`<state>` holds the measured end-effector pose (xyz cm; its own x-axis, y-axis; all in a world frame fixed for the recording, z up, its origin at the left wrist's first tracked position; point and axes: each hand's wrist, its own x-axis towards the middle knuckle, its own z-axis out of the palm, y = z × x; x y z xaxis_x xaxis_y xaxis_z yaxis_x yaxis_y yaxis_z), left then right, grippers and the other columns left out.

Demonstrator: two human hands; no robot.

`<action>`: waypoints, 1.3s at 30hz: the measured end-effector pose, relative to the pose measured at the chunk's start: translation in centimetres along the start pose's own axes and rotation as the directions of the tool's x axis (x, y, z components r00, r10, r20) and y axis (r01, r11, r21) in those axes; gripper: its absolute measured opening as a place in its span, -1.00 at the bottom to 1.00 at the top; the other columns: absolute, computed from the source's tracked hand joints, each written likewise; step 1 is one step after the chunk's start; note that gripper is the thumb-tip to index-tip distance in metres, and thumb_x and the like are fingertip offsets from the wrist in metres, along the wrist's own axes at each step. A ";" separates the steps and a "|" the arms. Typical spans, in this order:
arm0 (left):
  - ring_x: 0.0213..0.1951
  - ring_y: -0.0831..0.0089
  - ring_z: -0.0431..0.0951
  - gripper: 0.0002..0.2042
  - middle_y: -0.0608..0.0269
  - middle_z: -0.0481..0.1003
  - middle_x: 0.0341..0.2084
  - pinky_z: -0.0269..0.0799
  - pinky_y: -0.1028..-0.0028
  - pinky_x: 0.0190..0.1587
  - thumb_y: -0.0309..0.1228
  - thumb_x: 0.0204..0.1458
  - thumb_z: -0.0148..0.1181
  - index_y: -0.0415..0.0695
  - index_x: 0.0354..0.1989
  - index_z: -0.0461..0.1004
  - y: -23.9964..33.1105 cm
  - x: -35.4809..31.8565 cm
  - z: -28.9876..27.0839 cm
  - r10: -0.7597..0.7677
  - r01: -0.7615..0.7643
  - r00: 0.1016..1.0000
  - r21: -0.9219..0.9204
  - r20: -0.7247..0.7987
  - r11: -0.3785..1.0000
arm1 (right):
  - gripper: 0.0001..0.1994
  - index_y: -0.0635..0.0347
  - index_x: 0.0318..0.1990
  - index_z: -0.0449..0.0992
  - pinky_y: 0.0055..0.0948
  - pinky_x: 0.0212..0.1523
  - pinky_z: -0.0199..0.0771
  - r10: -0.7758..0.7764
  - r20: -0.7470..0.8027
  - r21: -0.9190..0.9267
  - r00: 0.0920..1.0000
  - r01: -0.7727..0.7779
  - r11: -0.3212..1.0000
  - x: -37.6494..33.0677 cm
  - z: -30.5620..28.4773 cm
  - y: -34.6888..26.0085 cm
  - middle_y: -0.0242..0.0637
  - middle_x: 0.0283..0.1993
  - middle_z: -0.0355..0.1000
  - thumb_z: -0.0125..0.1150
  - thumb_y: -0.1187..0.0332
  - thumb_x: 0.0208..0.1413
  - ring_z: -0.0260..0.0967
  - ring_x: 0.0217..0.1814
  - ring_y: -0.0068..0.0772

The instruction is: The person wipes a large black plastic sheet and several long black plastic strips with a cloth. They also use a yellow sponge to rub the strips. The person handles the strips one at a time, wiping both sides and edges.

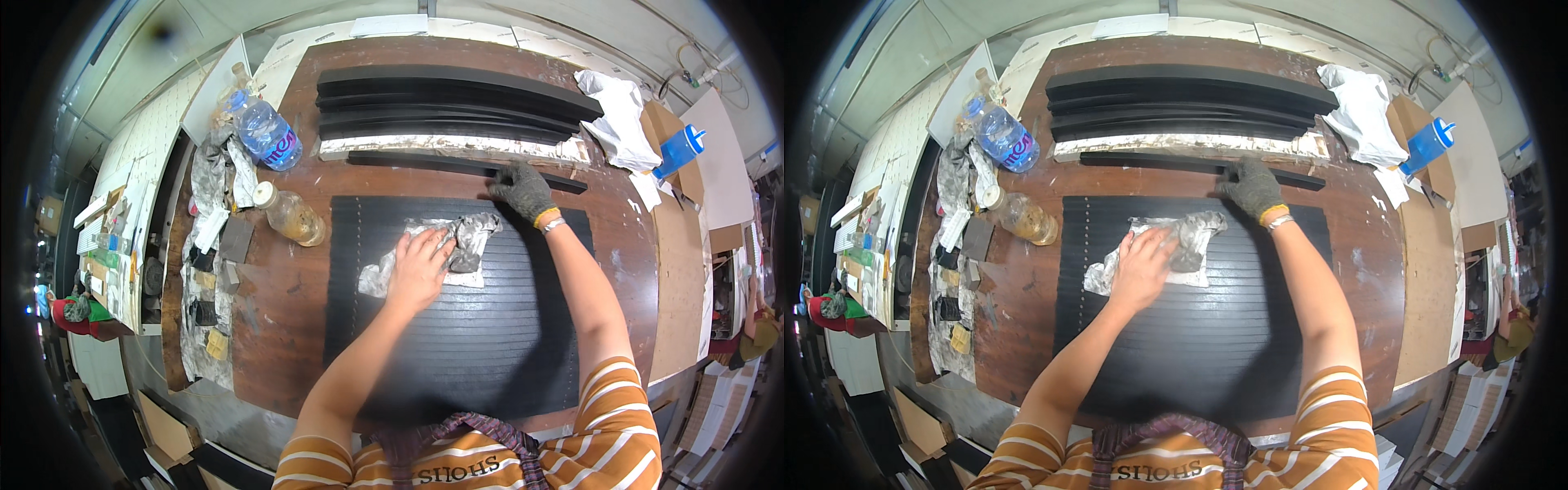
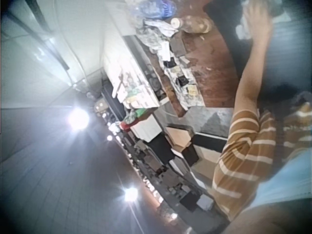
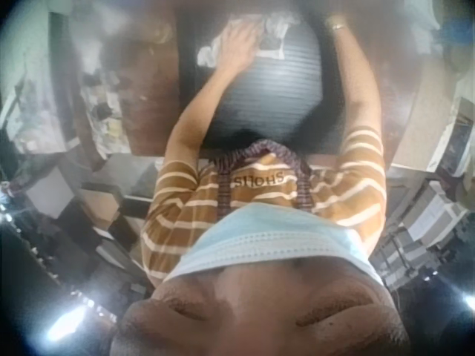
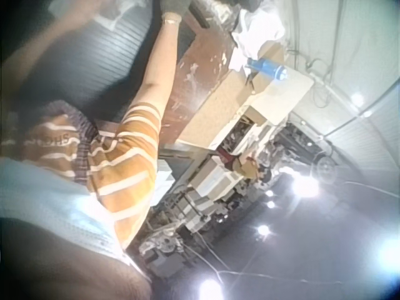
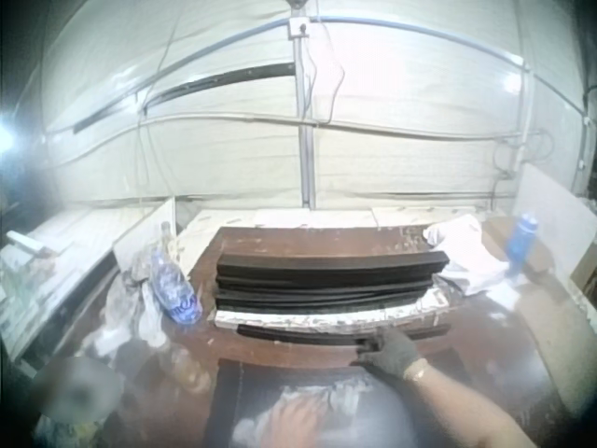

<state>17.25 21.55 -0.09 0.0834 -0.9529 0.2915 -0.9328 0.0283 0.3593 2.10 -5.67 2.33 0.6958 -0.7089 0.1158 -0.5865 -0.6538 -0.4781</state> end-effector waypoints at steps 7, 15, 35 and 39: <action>0.30 0.19 0.36 -0.55 0.20 0.46 0.19 0.02 -0.03 0.41 -0.50 0.03 0.19 -0.09 0.17 0.49 -0.1 -1.1 -0.2 -0.039 0.023 0.997 -0.226 -0.065 0.974 | -0.60 0.05 -0.09 0.70 -0.18 0.16 0.46 0.008 0.364 0.095 0.931 -0.046 0.994 -1.9 -0.7 3.1 -0.13 -0.01 0.60 0.16 -0.04 0.22 0.51 0.08 0.01; -0.07 0.34 0.60 -0.69 0.06 0.59 -0.14 0.51 0.32 0.03 -0.56 0.20 -0.02 -0.27 0.10 0.47 3.6 -6.3 -6.0 -0.760 0.453 0.643 -0.846 0.090 0.283 | -0.44 0.06 -0.07 0.67 -0.05 0.02 0.49 0.132 0.100 -0.275 0.986 -0.100 0.956 -0.5 -2.2 -0.7 -0.06 -0.11 0.61 0.02 -0.23 0.25 0.54 -0.02 0.08; 0.07 0.15 0.59 -0.35 0.13 0.55 0.11 0.56 0.35 0.11 -0.86 -0.26 0.06 -0.07 0.11 0.53 -3.2 -0.6 -13.1 0.162 -0.165 0.949 0.011 -0.269 0.986 | -0.48 0.15 -0.19 0.62 -0.10 -0.21 0.53 0.371 0.095 -0.149 0.924 -0.355 0.923 -36.5 -14.0 -11.6 -0.02 -0.30 0.56 0.50 -0.03 -0.25 0.54 -0.23 0.08; 0.05 0.22 0.62 -0.37 0.06 0.57 -0.02 0.56 0.29 0.14 -0.91 -0.23 -0.12 -0.28 0.09 0.49 2.6 -3.9 -14.1 -0.426 0.155 0.846 -0.617 -0.321 0.772 | -0.55 0.16 -0.25 0.59 -0.07 -0.25 0.50 0.380 -0.006 -0.079 0.925 -0.379 0.922 -39.2 -12.3 -11.2 -0.04 -0.33 0.54 0.47 0.00 -0.18 0.53 -0.25 0.08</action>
<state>19.44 29.56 12.18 0.5801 -0.7215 0.3779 -0.4906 0.0608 0.8693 -23.67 26.16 13.86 0.4185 -0.9056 -0.0693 -0.8373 -0.3551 -0.4158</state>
